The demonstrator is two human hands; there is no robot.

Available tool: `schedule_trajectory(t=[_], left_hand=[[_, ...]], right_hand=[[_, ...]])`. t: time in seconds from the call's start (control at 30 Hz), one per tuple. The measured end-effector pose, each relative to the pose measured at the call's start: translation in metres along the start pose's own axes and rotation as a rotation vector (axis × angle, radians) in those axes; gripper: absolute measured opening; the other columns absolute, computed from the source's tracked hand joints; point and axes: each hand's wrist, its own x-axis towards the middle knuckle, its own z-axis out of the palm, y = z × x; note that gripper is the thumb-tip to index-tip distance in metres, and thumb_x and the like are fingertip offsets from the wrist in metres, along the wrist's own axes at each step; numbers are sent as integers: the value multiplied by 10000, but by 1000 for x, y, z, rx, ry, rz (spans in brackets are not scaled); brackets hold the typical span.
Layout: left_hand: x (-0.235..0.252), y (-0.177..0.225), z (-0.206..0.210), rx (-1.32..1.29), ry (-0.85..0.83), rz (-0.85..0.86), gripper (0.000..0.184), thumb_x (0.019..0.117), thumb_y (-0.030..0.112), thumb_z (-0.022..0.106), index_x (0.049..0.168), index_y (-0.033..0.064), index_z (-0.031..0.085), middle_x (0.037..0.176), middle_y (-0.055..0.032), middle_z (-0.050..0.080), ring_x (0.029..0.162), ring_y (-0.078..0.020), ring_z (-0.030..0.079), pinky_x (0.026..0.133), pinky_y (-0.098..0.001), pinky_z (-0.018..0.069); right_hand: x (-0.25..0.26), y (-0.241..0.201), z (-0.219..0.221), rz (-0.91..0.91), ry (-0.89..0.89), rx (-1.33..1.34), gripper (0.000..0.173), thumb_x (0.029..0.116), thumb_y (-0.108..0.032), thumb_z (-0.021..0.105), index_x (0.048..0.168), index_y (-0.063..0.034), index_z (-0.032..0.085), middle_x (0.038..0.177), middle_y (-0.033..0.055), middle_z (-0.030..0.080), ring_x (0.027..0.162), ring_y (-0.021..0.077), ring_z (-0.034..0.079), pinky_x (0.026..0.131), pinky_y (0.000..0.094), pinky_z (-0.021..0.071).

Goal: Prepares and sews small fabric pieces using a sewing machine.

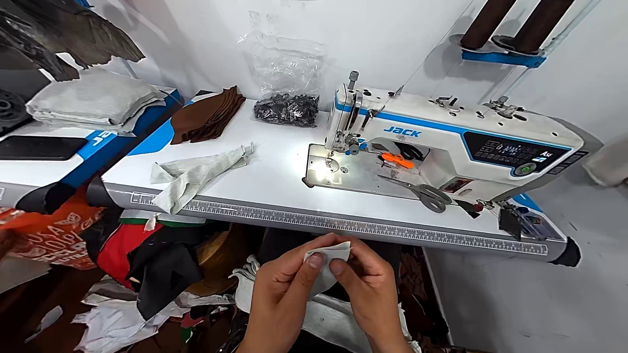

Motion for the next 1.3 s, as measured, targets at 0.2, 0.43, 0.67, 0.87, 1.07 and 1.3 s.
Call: schedule_trajectory(t=[0.2,0.43,0.67,0.87,1.07,1.3], left_hand=[[-1,-4,-1,54,-8,18,287,1067,187,547,1219,46,746,1135,-105,742,1071,-174,694,966,-320,565],[-1,-16,4,151,169,68,148,984,157,676,1038,46,758,916,-13,751,757,-41,690,692,-176,588],[1,-25,4,100,233,17,145,981,142,677,921,41,761,813,-21,727,697,-61,686,653,-202,595],[-1,-28,7,389,259,224,118,936,151,739,871,55,763,837,-5,718,731,-51,682,632,-176,591],[-4,-29,10,494,247,330,124,949,154,725,870,64,756,881,-23,722,810,-70,683,678,-177,577],[-6,-25,11,416,210,300,116,948,151,734,886,58,765,887,-27,718,830,-79,686,710,-183,584]], right_hand=[[-2,1,0,-91,77,-64,182,950,-194,739,1072,-73,801,1075,83,733,970,122,693,817,233,596],[-3,2,3,-128,143,-134,175,974,-180,701,1027,-30,775,896,21,718,784,25,653,699,159,558],[0,5,8,-73,259,-163,66,927,-68,717,924,-2,714,750,9,696,637,18,636,598,158,550],[-3,18,7,-411,317,-576,64,879,-98,753,883,-40,724,753,1,661,642,18,616,567,142,535],[-6,16,8,-575,311,-725,85,883,-113,753,874,-39,711,768,25,678,703,57,661,635,163,565],[-8,11,10,-524,283,-660,83,881,-123,751,897,-48,719,802,15,689,722,41,660,636,149,561]])
